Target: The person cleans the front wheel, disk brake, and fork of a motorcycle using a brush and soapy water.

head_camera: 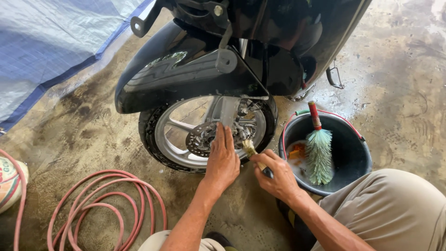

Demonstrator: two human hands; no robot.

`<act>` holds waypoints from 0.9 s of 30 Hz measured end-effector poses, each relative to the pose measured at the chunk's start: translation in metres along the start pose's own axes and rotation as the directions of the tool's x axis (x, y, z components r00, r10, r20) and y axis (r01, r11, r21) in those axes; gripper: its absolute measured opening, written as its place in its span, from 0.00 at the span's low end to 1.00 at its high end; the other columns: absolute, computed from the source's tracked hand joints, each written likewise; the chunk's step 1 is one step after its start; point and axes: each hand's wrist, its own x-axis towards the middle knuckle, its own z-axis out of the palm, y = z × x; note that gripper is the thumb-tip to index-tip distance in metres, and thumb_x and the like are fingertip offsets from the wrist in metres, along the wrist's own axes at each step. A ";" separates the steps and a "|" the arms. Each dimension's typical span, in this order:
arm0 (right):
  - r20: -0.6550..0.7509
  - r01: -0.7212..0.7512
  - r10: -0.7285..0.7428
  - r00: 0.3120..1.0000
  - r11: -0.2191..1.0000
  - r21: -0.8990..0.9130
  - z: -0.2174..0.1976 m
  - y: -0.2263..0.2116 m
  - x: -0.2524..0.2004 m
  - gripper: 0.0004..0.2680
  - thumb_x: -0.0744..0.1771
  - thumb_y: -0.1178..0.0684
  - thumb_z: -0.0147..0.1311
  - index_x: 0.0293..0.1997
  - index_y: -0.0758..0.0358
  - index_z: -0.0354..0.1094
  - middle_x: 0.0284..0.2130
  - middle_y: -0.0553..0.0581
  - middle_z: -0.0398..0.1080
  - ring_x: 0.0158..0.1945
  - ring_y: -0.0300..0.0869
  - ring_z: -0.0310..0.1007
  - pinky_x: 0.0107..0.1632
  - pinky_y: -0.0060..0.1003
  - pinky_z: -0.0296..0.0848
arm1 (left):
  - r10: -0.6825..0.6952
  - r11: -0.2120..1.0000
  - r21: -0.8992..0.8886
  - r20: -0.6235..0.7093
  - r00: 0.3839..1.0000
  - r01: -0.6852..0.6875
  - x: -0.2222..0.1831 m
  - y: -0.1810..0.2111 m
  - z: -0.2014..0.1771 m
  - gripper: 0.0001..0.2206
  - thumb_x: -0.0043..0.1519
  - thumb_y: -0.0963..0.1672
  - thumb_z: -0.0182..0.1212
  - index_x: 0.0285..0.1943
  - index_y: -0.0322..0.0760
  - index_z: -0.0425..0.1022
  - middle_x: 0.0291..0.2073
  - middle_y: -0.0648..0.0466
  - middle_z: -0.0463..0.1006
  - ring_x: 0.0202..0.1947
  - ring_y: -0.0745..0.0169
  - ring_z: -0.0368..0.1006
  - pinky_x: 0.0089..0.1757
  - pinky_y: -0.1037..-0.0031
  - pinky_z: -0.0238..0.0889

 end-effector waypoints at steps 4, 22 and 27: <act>-0.052 0.019 -0.019 0.998 1.000 0.006 -0.004 0.006 0.007 0.07 0.62 0.55 0.59 0.40 0.45 0.77 0.30 0.53 0.71 0.29 0.56 0.75 0.32 0.45 0.76 | -0.013 1.000 0.013 0.008 1.000 0.013 0.001 0.003 0.000 0.39 0.68 0.42 0.50 0.84 0.21 0.30 0.80 0.22 0.27 0.81 0.23 0.37 0.70 0.37 0.51; -0.144 -0.015 0.027 0.989 0.996 0.086 -0.015 0.010 0.018 0.08 0.62 0.60 0.58 0.39 0.51 0.79 0.31 0.54 0.73 0.29 0.50 0.78 0.33 0.40 0.76 | 0.004 1.000 -0.004 -0.019 1.000 -0.004 0.002 0.004 -0.002 0.38 0.70 0.41 0.51 0.83 0.22 0.28 0.80 0.23 0.27 0.80 0.23 0.37 0.70 0.36 0.53; 0.003 -0.085 0.085 0.996 0.990 0.111 -0.023 0.014 0.020 0.07 0.59 0.59 0.58 0.33 0.50 0.80 0.26 0.54 0.73 0.26 0.50 0.77 0.31 0.42 0.75 | -0.014 1.000 0.021 0.012 1.000 0.013 0.001 0.007 -0.005 0.38 0.70 0.42 0.50 0.83 0.21 0.28 0.80 0.22 0.26 0.81 0.23 0.36 0.70 0.37 0.52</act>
